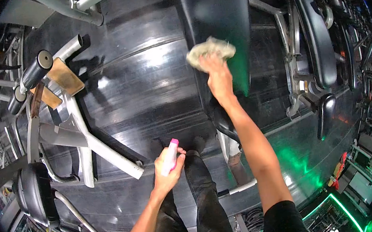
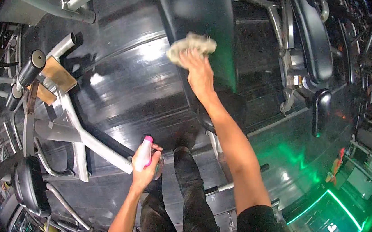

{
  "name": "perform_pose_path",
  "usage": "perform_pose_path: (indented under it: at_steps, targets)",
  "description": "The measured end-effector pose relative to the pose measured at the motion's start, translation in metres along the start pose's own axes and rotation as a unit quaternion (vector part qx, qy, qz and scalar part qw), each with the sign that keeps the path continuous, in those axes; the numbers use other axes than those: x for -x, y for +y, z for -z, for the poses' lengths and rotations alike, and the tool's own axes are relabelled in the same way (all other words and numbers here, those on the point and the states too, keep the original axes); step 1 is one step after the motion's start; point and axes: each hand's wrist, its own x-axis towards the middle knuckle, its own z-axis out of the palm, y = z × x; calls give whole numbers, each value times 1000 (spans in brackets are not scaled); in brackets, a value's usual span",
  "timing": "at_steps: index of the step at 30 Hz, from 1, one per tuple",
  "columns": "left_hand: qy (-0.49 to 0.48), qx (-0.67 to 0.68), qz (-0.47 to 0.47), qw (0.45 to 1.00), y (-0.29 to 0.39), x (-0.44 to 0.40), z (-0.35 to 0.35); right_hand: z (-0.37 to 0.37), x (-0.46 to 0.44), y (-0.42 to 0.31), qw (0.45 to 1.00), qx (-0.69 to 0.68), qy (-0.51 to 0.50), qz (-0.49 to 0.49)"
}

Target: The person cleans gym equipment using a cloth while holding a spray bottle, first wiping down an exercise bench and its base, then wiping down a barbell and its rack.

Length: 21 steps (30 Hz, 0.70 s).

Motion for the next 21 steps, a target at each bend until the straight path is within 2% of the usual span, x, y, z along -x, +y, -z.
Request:
perform_pose_path:
  at_steps: [2,5,6,7,8,10,11,12,14,15,16,18,19,20,21]
  targets:
    - [7,3,1,1000,6,-7,-1,-18,44,16,993,53,-108,14]
    - [-5,-1,12,1000,8,-3,-4,-20,102,24,991,38,-128,-8]
    - [-11,-18,-20,1000,1,-4,-4,-16,122,26,979,46,-194,-37]
    - [-14,-35,-55,998,1,-6,-4,-9,128,28,963,53,-256,-62]
    - [-13,-35,-56,998,2,-5,-4,-4,130,32,964,53,-255,-61]
    - [-17,0,-17,1000,10,-3,-1,11,126,36,945,61,-318,-54]
    - [-17,-1,-16,1000,11,-3,0,22,108,35,923,124,-357,-65]
    - [-6,27,5,1000,12,-2,1,28,99,42,935,102,-322,-113]
    - [4,57,22,998,12,-5,0,51,61,48,889,40,-308,-336]
    - [12,58,20,998,11,-6,-1,56,53,58,917,-35,-200,-344]
    - [21,58,17,998,10,-8,-2,60,45,66,928,-109,-88,-345]
    - [24,50,19,998,8,-10,-7,74,14,48,930,-179,57,-315]
    - [23,45,28,998,10,-11,-10,68,8,45,935,-187,94,-288]
    - [21,39,38,998,11,-12,-14,53,7,50,968,-124,137,-167]
    - [19,38,39,998,12,-14,-17,36,10,57,985,-100,94,-108]
